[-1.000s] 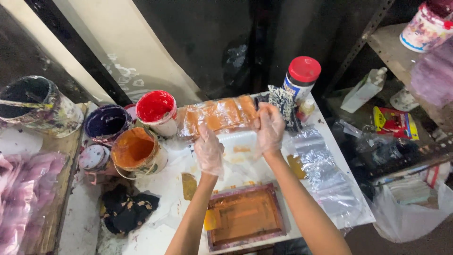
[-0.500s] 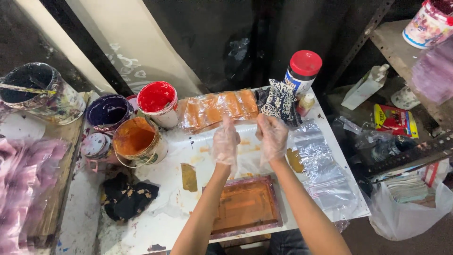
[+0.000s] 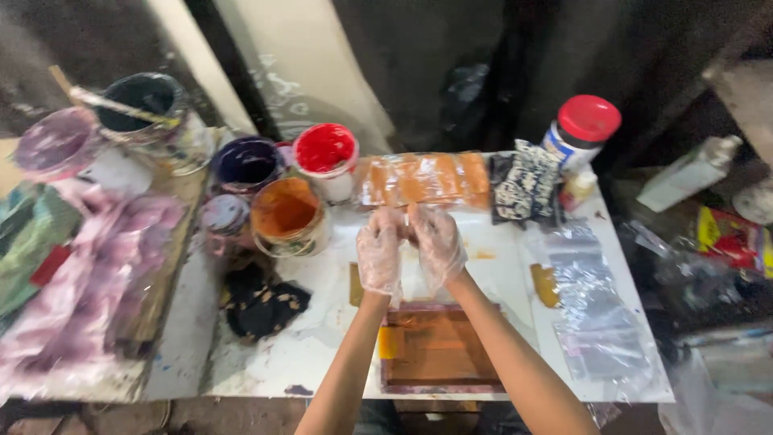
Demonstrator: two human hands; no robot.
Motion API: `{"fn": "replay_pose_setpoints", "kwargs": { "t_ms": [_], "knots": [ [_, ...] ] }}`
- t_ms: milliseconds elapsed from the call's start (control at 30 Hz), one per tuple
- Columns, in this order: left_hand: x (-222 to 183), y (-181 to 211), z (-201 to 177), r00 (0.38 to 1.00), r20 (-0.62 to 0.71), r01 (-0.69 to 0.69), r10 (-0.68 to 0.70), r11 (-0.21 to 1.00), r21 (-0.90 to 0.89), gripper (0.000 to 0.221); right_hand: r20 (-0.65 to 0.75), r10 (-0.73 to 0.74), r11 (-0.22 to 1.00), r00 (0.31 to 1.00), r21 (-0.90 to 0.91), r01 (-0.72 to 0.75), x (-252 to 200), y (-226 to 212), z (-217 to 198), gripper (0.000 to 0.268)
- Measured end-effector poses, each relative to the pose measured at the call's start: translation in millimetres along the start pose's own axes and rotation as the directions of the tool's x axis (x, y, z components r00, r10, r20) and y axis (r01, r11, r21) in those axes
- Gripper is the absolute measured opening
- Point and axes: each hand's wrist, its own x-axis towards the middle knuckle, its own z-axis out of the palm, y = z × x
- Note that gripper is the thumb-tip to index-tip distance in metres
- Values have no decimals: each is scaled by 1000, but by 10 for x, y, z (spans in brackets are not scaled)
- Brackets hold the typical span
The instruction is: Preparing a small screen for printing by applying a yellow substance and then cleaning the frame with a cloth.
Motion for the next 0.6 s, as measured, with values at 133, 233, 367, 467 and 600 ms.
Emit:
{"fn": "replay_pose_setpoints", "kwargs": {
  "t_ms": [133, 233, 367, 467, 600],
  "knots": [
    [-62, -175, -480, 973, -230, -35, 24, 998, -44, 36, 213, 78, 991, 974, -121, -53, -103, 43, 405, 43],
    [-178, 59, -954, 939, -342, 21, -39, 998, -57, 27, 325, 84, 995, 942, -85, -59, -267, -148, 774, 21],
    [-252, 73, -1439, 860, -511, -61, -3, 992, -109, 13, 498, 63, 984, 865, 111, -136, -508, -566, 1192, 15],
    [-333, -15, -1778, 829, -557, 6, -55, 996, -90, 13, 692, -31, 986, 722, 141, -92, -543, -382, 1428, 20],
    [-187, -449, -2291, 835, -550, 67, -26, 996, 55, 26, 801, -1, 1000, 599, -1, 4, -654, -310, 1768, 27]
  ]
}}
